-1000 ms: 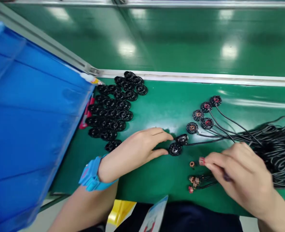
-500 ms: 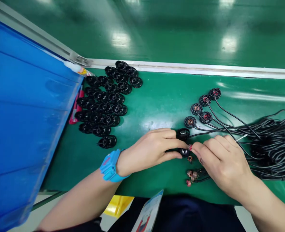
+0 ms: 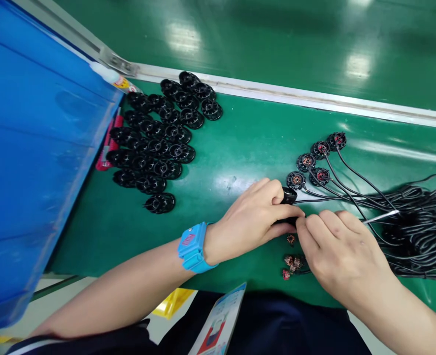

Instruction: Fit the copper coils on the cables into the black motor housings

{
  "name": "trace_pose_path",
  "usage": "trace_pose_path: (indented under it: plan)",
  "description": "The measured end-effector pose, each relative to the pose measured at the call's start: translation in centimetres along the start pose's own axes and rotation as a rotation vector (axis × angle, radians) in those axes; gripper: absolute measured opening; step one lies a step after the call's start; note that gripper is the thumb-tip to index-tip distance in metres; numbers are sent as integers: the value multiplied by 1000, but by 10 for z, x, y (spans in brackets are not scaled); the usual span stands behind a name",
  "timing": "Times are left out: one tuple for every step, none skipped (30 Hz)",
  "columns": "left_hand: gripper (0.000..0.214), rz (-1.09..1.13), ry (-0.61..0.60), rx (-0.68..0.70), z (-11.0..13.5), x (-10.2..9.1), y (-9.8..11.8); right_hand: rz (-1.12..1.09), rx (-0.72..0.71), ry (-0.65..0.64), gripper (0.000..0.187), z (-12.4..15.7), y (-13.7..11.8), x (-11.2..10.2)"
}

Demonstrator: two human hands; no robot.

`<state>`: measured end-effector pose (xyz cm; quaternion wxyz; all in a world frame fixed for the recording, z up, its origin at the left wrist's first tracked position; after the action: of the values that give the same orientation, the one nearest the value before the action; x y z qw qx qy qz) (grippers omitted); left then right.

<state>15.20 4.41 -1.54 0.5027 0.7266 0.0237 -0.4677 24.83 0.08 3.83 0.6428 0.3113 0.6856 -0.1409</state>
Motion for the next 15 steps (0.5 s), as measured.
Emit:
trace_pose_path:
  plan:
    - [22,-5,6,-4,0,1,1,0,-6,-18,23,-1,0,0]
    - [22,-7,17,-7,0,1,1,0,-12,-36,24,-3,0,1]
    - [21,-6,33,-9,0,1,1,-1,-18,-54,26,-5,-1,2]
    - [21,-2,52,-9,1,1,1,-5,-20,-70,26,-6,-1,3]
    - [20,6,72,-6,2,1,1,-14,-21,-80,25,-7,0,4]
    - [20,14,89,-3,3,2,0,-27,-19,-90,25,-9,0,5]
    - [20,24,97,0,4,2,0,-39,-13,-98,24,-9,1,5]
    - [20,33,99,1,4,3,-1,-50,-6,-106,24,-9,3,6]
    - [21,42,93,-1,4,3,-2,-57,-3,-113,24,-9,3,6]
    - [21,51,87,-6,5,4,-2,-62,-2,-118,25,-7,4,6]
    - [22,59,82,-13,5,4,-3,-63,-3,-122,25,-5,4,6]
    - [22,66,78,-20,5,4,-4,-63,-6,-124,26,-1,3,7]
    - [23,73,78,-26,5,4,-4,-62,-7,-122,27,3,3,6]
    - [24,80,81,-29,5,3,-5,-64,-4,-123,29,8,2,7]
    - [25,86,84,-31,5,3,-5,-71,5,-125,30,13,2,8]
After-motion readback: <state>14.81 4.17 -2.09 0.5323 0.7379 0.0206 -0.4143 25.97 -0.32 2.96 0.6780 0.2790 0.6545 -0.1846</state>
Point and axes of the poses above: each hand's wrist, its own z-axis away from the middle knuckle, its own x-axis out of the palm, y = z × x, the point moved 8 cm from there along -z, towards the middle knuckle, and after that the axes turned 7 degrees about z, right-handed, at the moved point
